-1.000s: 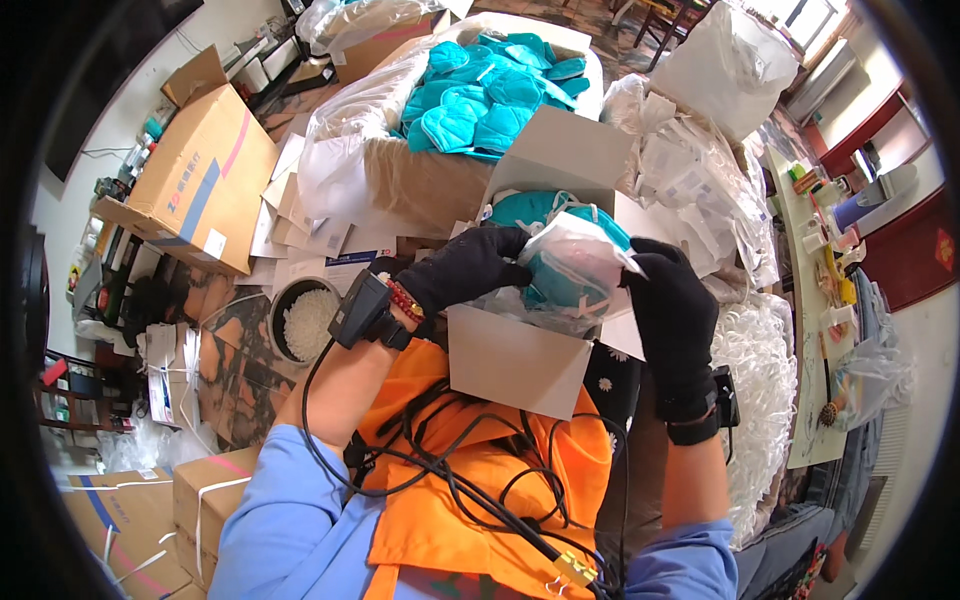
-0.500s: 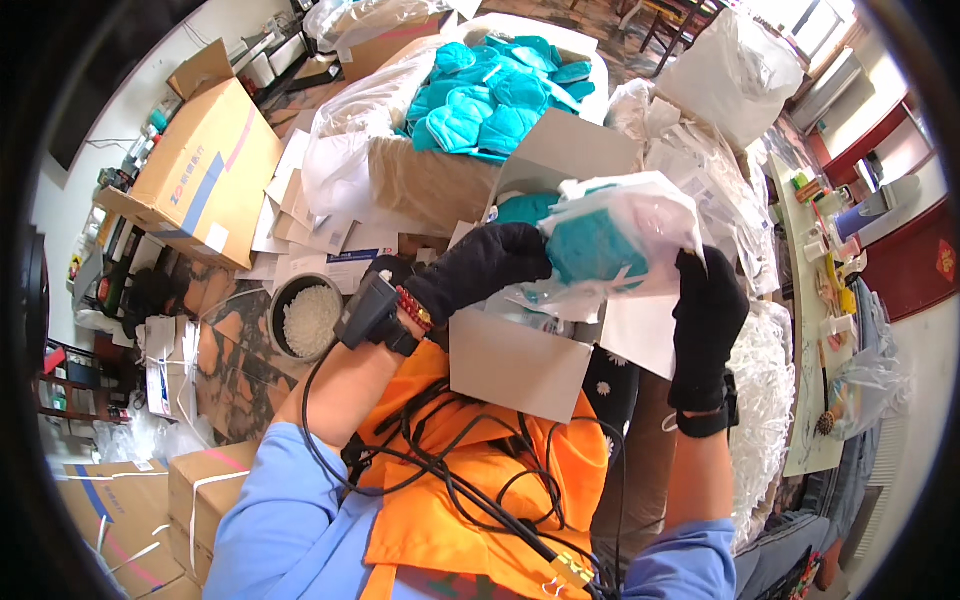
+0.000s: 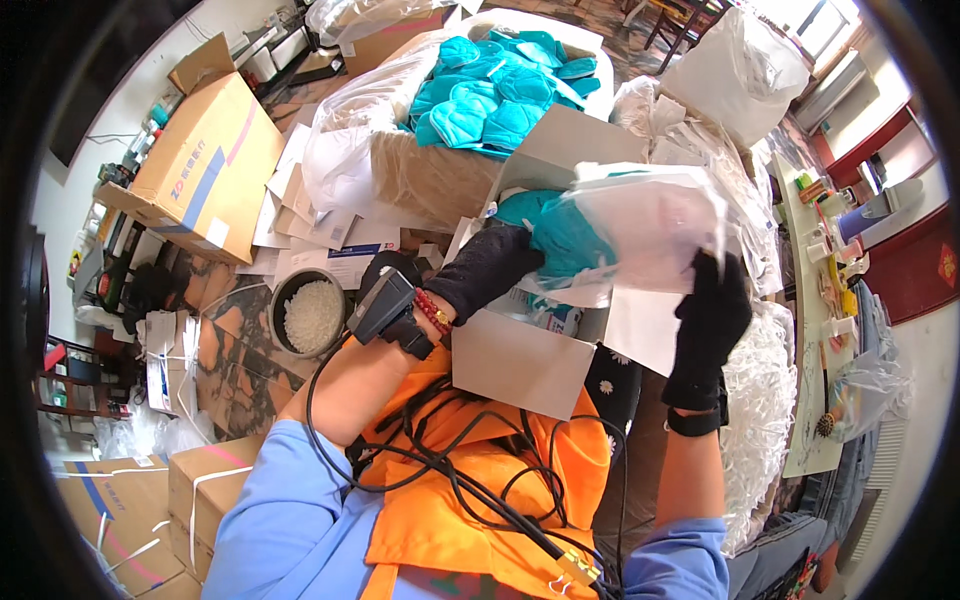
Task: Packing individual face masks and mask components into a cardboard box.
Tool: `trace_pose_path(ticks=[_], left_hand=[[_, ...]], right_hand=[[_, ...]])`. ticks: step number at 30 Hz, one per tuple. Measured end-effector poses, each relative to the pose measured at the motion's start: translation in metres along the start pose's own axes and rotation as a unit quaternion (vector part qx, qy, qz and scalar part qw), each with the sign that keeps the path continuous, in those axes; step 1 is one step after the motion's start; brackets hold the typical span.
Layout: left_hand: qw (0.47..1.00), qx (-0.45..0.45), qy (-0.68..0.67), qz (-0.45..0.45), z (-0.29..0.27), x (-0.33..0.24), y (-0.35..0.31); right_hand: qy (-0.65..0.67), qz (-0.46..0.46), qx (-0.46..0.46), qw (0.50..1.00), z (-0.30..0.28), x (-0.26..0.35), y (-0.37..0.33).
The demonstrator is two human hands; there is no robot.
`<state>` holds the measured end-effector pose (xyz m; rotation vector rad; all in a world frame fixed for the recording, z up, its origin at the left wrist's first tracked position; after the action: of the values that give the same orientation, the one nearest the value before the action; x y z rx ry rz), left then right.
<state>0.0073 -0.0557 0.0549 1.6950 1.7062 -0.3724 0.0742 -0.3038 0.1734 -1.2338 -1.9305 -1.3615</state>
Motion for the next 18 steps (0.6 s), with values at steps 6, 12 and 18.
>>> trace_pose_path(ticks=[6,12,18], left_hand=[[0.991,-0.050,0.004,-0.127,-0.016,0.013,-0.009],[0.971,-0.083,-0.223,0.009,-0.033,-0.019,0.018],[0.936,0.034,-0.349,-0.023,-0.004,-0.037,0.022]], right_hand=[[0.087,0.010,-0.059,0.994,-0.045,-0.003,0.015],[0.180,0.117,0.006,0.977,-0.036,-0.037,0.008],[0.108,-0.028,0.021,0.994,-0.013,-0.034,-0.006]])
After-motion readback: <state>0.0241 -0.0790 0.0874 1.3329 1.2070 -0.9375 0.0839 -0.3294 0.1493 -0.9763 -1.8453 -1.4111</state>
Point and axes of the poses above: each hand's wrist, its own y-axis towards the middle knuckle, its own z-axis out of the palm, x = y × z, the point moved 10 cm from there along y, towards the middle knuckle, and after that the axes turned 3 degrees about y, right-handed, at the moved point
